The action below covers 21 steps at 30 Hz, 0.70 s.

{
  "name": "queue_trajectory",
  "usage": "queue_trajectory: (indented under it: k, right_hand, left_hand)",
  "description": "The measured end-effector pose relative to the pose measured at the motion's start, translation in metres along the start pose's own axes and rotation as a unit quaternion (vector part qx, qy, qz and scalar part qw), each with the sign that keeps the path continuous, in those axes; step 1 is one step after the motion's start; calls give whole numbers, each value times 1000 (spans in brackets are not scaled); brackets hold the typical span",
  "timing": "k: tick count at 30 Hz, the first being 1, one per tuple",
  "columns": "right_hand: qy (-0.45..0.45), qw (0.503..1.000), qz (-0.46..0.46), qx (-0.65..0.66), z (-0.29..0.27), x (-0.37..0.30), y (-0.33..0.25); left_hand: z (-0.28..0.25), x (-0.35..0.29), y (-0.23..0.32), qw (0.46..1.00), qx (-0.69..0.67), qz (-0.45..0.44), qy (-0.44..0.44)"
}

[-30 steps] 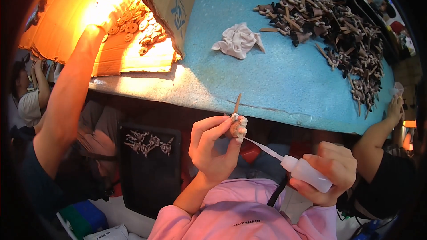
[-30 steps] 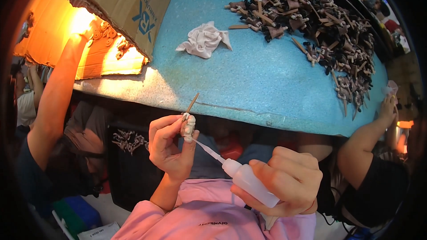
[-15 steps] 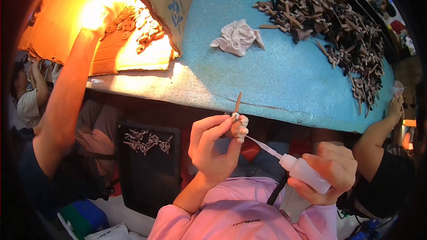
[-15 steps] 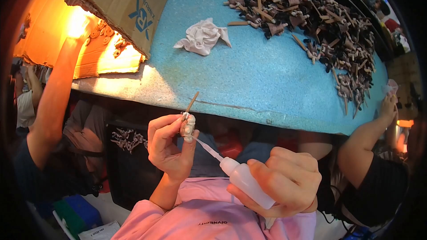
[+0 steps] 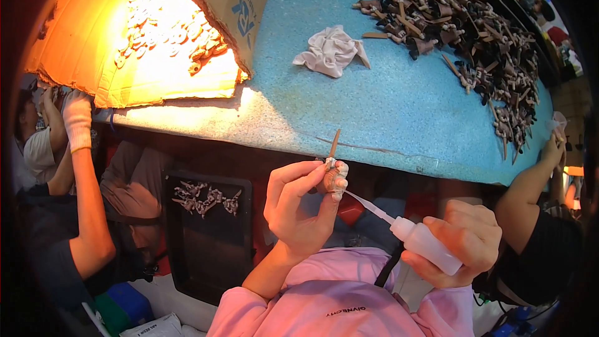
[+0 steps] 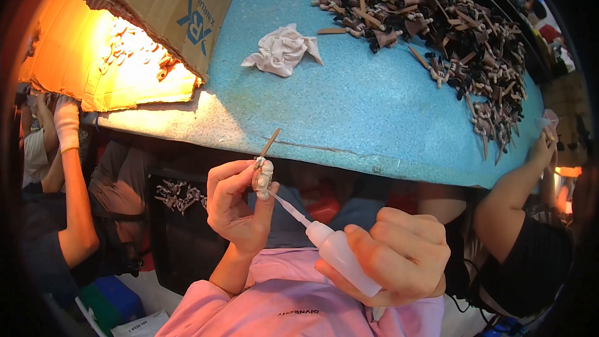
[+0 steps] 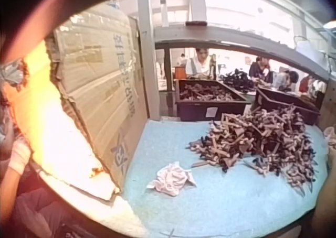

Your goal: The person assembles a toy action figure by gluing small plastic parts together with a glue bottle.

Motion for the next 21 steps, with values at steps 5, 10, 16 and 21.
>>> queue_trajectory:
  k: [5, 10, 16, 21]
  right_hand:
    - [-2, 1000, -4, -6, 0, 0, 1]
    - [-3, 1000, 0, -1, -1, -1, 1]
    - [-3, 1000, 1, 7, 0, -2, 4]
    - [2, 999, 17, 31, 2, -3, 7]
  left_hand:
    - [1, 0, -1, 1000, -7, -2, -1]
    - [2, 0, 0, 1000, -24, -6, -1]
    - [3, 0, -1, 1000, -28, -13, -2]
    - [2, 0, 0, 997, -49, -52, 6]
Point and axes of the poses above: each hand's wrist, its own x-axis towards the middle knuckle, its own z-axis out of the palm, y = z × x, the point moved 3 cm from there along x, towards the middle knuckle, and after that the axes turned 11 degrees about z, right-handed, at the moved point
